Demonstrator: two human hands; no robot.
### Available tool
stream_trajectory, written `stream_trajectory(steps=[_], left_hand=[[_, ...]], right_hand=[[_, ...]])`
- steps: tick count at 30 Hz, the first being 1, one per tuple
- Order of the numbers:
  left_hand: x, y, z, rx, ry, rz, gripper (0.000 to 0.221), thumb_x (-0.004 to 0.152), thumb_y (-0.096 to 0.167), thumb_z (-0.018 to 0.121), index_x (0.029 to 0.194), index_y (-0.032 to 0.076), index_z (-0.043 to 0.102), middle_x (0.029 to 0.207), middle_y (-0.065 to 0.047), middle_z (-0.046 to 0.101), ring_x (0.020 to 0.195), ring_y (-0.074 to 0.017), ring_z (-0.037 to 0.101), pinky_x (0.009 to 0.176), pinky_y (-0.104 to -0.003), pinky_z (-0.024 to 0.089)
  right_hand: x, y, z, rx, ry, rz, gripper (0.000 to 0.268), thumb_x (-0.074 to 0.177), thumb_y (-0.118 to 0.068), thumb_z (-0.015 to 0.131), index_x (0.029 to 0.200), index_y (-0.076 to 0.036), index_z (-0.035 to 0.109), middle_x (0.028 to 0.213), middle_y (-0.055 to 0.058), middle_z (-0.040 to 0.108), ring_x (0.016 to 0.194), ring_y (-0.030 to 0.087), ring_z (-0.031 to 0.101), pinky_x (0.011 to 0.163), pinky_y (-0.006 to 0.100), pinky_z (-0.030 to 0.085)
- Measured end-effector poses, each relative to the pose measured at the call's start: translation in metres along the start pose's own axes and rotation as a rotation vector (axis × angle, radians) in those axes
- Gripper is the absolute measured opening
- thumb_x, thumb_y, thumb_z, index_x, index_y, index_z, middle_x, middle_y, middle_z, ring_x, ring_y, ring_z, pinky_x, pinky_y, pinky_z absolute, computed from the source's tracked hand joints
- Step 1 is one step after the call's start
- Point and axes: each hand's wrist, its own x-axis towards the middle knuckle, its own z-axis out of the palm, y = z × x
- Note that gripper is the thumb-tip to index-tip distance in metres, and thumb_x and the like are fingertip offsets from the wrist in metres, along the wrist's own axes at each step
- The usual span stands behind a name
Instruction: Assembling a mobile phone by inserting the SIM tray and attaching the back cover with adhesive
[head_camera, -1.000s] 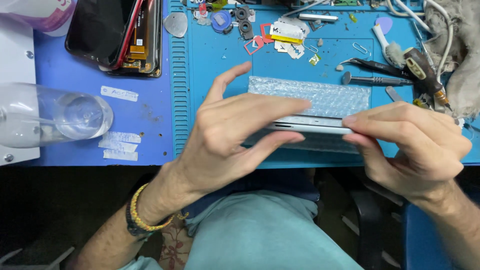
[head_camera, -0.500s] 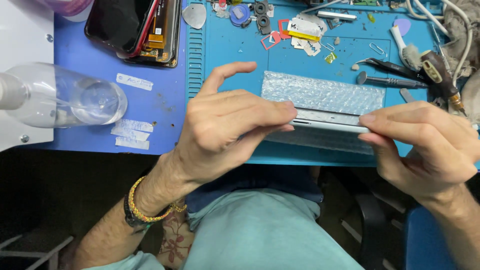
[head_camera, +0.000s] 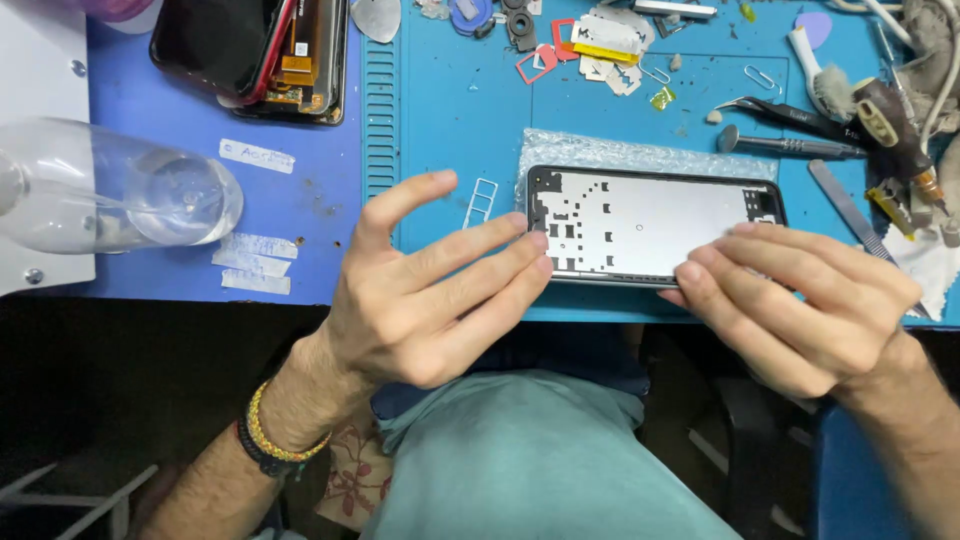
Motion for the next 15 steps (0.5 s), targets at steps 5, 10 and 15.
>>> stream_trajectory(steps=[5, 10, 15], left_hand=[[-0.010, -0.003, -0.003, -0.005, -0.064, 0.021, 0.016, 0.110, 0.014, 0.082, 0.096, 0.006, 0.081, 0.105, -0.006, 0.085, 0.108, -0.0251, 0.081, 0.104, -0.051, 0.052], [-0.008, -0.008, -0.022, -0.004, -0.113, -0.154, 0.018, 0.110, 0.017, 0.084, 0.097, 0.005, 0.081, 0.104, -0.006, 0.085, 0.105, -0.0289, 0.083, 0.106, -0.052, 0.042], [-0.006, -0.010, -0.022, 0.038, -0.213, -0.249, 0.023, 0.118, 0.020, 0.075, 0.116, -0.001, 0.084, 0.115, -0.009, 0.085, 0.121, -0.0417, 0.077, 0.113, -0.062, 0.035]], right_hand=[[0.001, -0.006, 0.000, -0.004, -0.079, 0.014, 0.021, 0.100, -0.016, 0.089, 0.098, 0.003, 0.079, 0.092, 0.015, 0.082, 0.082, 0.029, 0.077, 0.078, 0.043, 0.068], [-0.020, -0.023, -0.024, 0.054, -0.229, 0.282, 0.019, 0.105, -0.008, 0.081, 0.112, 0.010, 0.081, 0.111, 0.019, 0.082, 0.105, 0.036, 0.077, 0.097, 0.047, 0.065], [-0.062, -0.021, -0.016, 0.144, -0.145, 0.428, 0.020, 0.108, -0.001, 0.077, 0.120, 0.015, 0.076, 0.117, 0.029, 0.078, 0.109, 0.049, 0.074, 0.103, 0.056, 0.065]])
